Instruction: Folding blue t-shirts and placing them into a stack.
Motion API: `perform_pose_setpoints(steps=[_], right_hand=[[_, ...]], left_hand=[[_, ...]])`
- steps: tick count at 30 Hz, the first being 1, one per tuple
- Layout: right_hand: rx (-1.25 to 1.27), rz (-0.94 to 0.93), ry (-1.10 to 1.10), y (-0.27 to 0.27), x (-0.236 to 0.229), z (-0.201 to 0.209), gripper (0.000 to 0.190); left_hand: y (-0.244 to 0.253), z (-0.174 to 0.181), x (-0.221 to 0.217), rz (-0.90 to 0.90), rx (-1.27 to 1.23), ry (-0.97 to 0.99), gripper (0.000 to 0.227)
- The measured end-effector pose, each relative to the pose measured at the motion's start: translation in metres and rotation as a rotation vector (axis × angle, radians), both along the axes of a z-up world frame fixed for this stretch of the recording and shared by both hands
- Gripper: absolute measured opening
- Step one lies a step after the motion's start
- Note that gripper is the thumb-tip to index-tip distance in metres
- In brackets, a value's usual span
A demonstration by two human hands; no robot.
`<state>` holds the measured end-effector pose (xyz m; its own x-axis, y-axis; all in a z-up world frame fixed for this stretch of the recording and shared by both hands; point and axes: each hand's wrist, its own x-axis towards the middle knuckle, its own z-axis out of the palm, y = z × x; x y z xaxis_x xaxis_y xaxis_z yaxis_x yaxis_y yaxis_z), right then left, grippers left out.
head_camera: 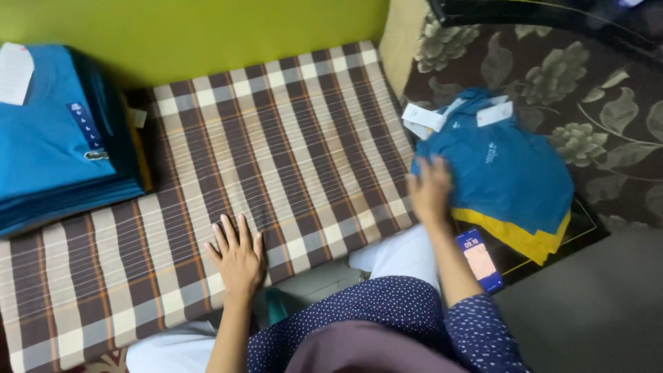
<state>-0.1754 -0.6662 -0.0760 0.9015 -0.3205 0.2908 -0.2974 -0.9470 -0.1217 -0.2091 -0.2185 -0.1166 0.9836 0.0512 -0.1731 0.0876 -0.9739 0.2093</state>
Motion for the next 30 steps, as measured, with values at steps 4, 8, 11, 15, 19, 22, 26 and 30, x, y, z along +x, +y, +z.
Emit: perform_pose_setpoints(steps=[4,8,11,15,19,22,26,30], right_hand=[[-0.014,-0.224,0.08,-0.104,-0.047,-0.014,0.05],[-0.073,-0.145,0.142,-0.138,-0.05,-0.016,0.044],[0.02,-0.249,0.108,-0.151,-0.038,-0.037,0.023],[0.497,-0.382,-0.138,-0.173,-0.026,-0.059,0.02],[0.874,-0.333,-0.283,-0.063,-0.02,0.017,0.02],[0.966,0.012,-0.341,0.02,0.008,-0.019,0.015],[1.662,0.656,-0.002,0.236,-0.008,-0.033,0.018],[1.647,1.048,0.548,0.369,-0.059,0.101,0.02]], left_hand=[[0.002,-0.006,-0.002,-0.021,-0.037,-0.023,0.065],[0.0,-0.007,-0.003,-0.011,-0.021,-0.046,0.065],[-0.001,-0.004,-0.003,-0.002,-0.009,-0.049,0.065],[-0.002,-0.002,-0.003,0.008,0.005,-0.038,0.064],[-0.001,-0.011,0.0,0.019,-0.006,-0.024,0.065],[0.006,-0.017,0.004,0.025,0.005,-0.04,0.064],[0.034,-0.038,0.019,0.263,-0.772,-0.148,0.05],[0.131,-0.266,-0.014,0.488,-1.034,-0.419,0.052]])
